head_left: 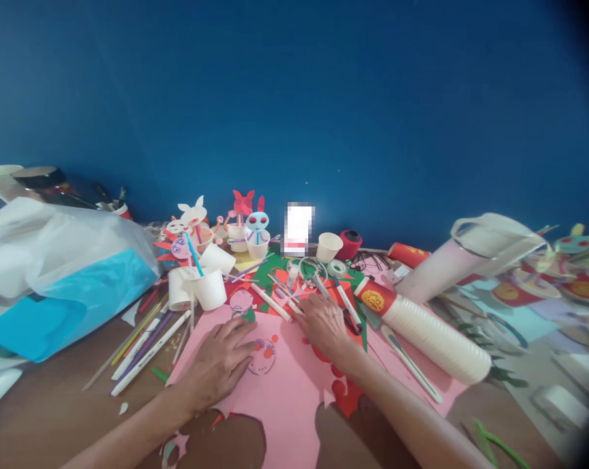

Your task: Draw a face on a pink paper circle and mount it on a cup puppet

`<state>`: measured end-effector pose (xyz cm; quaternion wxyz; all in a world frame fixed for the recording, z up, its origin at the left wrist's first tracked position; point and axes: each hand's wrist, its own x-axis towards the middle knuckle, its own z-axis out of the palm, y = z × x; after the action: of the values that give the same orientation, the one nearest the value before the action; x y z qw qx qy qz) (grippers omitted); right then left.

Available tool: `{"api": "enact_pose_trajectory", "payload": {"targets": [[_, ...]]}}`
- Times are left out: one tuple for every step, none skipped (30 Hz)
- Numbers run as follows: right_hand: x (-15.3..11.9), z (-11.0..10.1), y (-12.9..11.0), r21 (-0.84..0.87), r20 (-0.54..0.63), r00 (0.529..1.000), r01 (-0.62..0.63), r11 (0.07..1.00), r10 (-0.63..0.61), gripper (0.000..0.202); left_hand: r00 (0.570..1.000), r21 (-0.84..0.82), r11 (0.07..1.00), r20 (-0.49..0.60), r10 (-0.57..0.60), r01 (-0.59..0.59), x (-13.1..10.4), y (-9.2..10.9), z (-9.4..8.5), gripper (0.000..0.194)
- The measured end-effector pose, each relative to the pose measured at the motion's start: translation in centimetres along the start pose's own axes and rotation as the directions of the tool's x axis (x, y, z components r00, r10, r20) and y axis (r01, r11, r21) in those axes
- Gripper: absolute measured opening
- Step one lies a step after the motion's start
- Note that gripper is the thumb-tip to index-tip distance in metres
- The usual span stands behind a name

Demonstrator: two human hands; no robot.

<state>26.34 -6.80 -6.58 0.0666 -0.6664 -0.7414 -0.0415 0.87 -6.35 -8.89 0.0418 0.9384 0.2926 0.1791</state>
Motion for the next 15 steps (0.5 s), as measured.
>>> {"api": "enact_pose_trajectory", "payload": {"targets": [[0.0,0.0,-0.1,-0.001,0.014,1.0,-0.009,1.0,0.009,0.018,1.0,0.003,1.0,-0.002,-0.002,0.002,0.0,0.0,-0.1,0.029],[0.1,-0.1,-0.2,0.001,0.027,0.999,-0.021,1.0,0.02,0.017,1.0,0.005,1.0,-0.004,-0.005,0.005,0.1,-0.1,-0.1,0.029],[0.1,-0.2,-0.3,0.008,0.035,0.999,-0.031,0.999,0.031,0.016,1.0,0.006,1.0,-0.005,-0.011,0.011,0.1,-0.1,-0.2,0.029],[0.1,-0.4,-0.3,0.018,0.038,0.998,-0.041,0.999,0.04,0.016,1.0,0.004,1.0,-0.006,-0.018,0.018,0.1,-0.1,-0.2,0.029],[0.0,-0.6,-0.3,0.033,0.036,0.998,-0.047,0.998,0.046,0.016,1.0,-0.001,1.0,-0.007,-0.026,0.026,0.0,-0.2,-0.2,0.029],[0.0,-0.8,-0.2,0.053,0.03,0.998,-0.048,0.997,0.047,0.016,0.999,-0.01,0.999,-0.008,-0.035,0.035,0.0,-0.2,-0.2,0.029],[-0.2,-1.1,-0.1,0.08,0.025,0.999,-0.048,0.996,0.046,0.017,0.999,-0.023,0.999,-0.014,-0.042,0.042,0.0,-0.2,-0.2,0.029],[-0.4,-1.5,0.0,0.111,0.028,0.999,-0.048,0.993,0.046,0.017,0.999,-0.04,0.998,-0.023,-0.05,0.049,0.0,-0.2,-0.2,0.028],[-0.6,-1.9,0.1,0.149,0.042,0.998,-0.046,0.988,0.041,0.017,0.998,-0.06,0.997,-0.034,-0.056,0.054,0.1,-0.2,-0.2,0.027],[-0.9,-2.3,0.1,0.195,0.066,0.997,-0.047,0.98,0.035,0.017,0.997,-0.082,0.995,-0.049,-0.067,0.063,0.1,-0.2,-0.3,0.026],[-1.1,-2.8,0.1,0.251,0.098,0.995,-0.051,0.967,0.028,0.018,0.995,-0.109,0.992,-0.069,-0.077,0.07,0.2,-0.2,-0.4,0.025],[-1.4,-3.2,0.0,0.317,0.13,0.991,-0.055,0.947,0.014,0.019,0.992,-0.14,0.987,-0.089,-0.087,0.074,0.3,-0.2,-0.5,0.023],[-1.7,-3.6,-0.2,0.39,0.153,0.988,-0.055,0.919,-0.006,0.021,0.99,-0.173,0.982,-0.105,-0.099,0.08,0.5,-0.2,-0.7,0.022],[-1.9,-3.9,-0.4,0.461,0.162,0.986,-0.05,0.886,-0.028,0.022,0.986,-0.204,0.975,-0.119,-0.114,0.088,0.6,-0.2,-0.9,0.022],[-2.0,-4.1,-0.6,0.527,0.161,0.986,-0.047,0.849,-0.045,0.023,0.982,-0.234,0.967,-0.135,-0.133,0.099,0.7,-0.1,-1.1,0.021]]}}
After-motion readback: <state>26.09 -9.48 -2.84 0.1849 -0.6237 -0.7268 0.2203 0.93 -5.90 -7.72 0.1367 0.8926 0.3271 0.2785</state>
